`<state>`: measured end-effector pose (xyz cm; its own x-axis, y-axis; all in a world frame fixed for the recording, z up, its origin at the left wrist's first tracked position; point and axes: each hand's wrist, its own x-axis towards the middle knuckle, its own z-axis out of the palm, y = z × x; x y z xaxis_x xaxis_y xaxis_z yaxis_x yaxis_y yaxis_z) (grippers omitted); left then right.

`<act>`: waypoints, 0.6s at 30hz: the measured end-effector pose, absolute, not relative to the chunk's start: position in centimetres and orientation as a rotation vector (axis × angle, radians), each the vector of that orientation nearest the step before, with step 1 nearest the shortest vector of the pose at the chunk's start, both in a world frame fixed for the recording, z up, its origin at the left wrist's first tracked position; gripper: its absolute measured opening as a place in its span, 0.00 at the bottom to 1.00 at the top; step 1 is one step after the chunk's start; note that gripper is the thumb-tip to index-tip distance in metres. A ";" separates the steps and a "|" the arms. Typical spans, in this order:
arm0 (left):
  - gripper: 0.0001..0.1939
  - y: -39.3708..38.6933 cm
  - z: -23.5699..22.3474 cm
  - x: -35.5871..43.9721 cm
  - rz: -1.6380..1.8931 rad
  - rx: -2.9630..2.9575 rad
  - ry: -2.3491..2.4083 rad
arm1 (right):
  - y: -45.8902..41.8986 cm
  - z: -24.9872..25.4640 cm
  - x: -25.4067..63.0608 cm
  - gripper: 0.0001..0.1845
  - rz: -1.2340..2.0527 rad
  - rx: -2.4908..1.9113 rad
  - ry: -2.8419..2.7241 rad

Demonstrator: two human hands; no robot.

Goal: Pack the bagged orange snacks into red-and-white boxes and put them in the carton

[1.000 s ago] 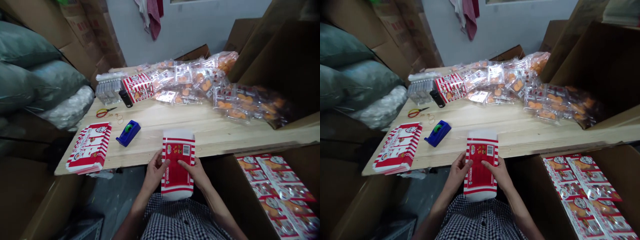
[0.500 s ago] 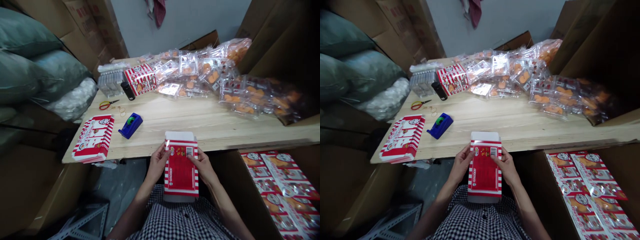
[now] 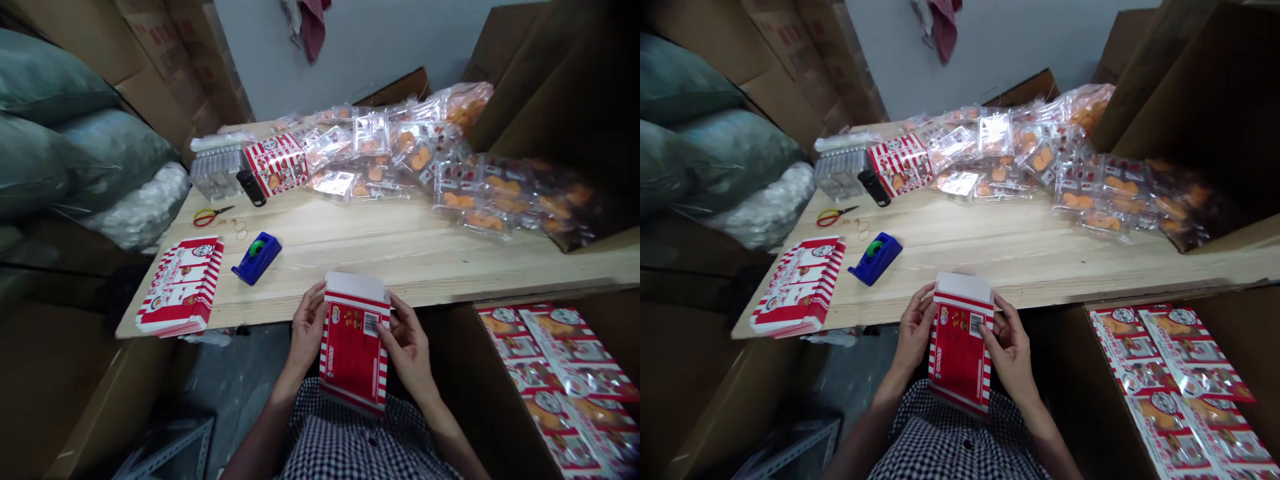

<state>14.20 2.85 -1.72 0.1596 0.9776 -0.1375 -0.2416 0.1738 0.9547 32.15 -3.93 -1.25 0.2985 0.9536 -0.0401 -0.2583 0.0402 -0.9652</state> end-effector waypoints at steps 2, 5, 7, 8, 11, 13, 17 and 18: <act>0.23 2.9 -1.8 14.3 1.115 0.964 0.994 | -3.9 -1.7 32.2 0.29 1.125 -1.198 -0.810; 0.23 3.0 -1.4 14.8 1.120 0.965 0.984 | -3.3 -2.2 32.1 0.29 1.036 -1.318 -0.868; 0.24 3.1 -1.0 15.3 1.133 0.993 0.990 | -2.5 -2.4 31.7 0.29 0.922 -1.349 -0.901; 0.24 3.1 -0.9 15.6 1.143 1.010 0.999 | -2.1 -2.5 31.5 0.30 0.887 -1.347 -0.903; 0.26 3.3 -0.5 16.4 1.154 1.018 1.018 | -0.9 -2.7 31.3 0.36 0.887 -1.309 -0.858; 0.27 3.4 -0.3 16.6 1.132 0.994 1.003 | -0.4 -2.6 31.5 0.36 0.859 -1.300 -0.854; 0.27 3.5 0.1 16.4 1.111 0.969 0.937 | -0.2 -1.7 32.3 0.31 0.817 -1.293 -0.907; 0.26 3.5 0.2 16.2 1.115 0.973 0.927 | -0.3 -1.3 32.4 0.32 0.872 -1.268 -0.899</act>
